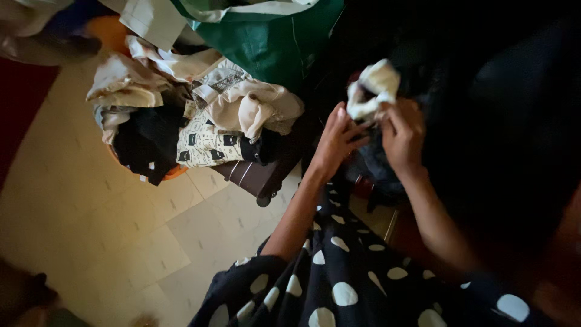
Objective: The person folds various small clothing items, including socks and underwear, by hand. They handle each item individually, folding them into compact shapes and placing them into a black bag or onto a nearby shelf.
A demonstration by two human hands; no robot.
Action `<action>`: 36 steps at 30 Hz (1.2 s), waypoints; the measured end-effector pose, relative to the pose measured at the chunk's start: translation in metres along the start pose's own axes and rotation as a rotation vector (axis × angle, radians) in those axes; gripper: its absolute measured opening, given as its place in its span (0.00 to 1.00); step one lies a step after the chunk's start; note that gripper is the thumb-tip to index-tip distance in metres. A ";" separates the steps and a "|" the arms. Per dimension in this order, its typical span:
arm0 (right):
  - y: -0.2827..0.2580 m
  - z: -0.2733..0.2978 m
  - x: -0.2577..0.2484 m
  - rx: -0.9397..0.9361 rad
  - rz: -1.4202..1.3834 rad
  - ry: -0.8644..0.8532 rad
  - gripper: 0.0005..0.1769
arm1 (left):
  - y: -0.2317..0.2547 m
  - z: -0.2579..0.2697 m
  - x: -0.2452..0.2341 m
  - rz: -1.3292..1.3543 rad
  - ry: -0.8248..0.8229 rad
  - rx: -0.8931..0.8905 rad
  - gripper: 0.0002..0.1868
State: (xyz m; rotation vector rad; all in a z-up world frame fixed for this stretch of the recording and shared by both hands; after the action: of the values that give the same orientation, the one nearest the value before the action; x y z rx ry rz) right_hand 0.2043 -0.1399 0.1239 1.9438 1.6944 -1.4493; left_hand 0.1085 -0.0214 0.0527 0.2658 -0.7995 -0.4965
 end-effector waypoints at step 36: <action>-0.060 0.022 -0.078 0.902 -0.980 0.152 0.18 | -0.006 0.051 0.051 -0.128 -0.089 0.099 0.58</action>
State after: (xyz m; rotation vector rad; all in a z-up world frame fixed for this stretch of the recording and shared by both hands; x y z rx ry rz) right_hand 0.1524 -0.1862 0.1966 1.5123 2.5330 -2.8557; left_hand 0.0992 -0.0554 0.1156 0.3903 -0.8991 -0.5934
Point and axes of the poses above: each hand's wrist, its own z-axis away from the middle knuckle, its own x-axis out of the palm, y = z × x, the point moved 6 cm from there along -z, towards the middle knuckle, and after that the axes turned 10 degrees about -x, right-handed, at the moved point
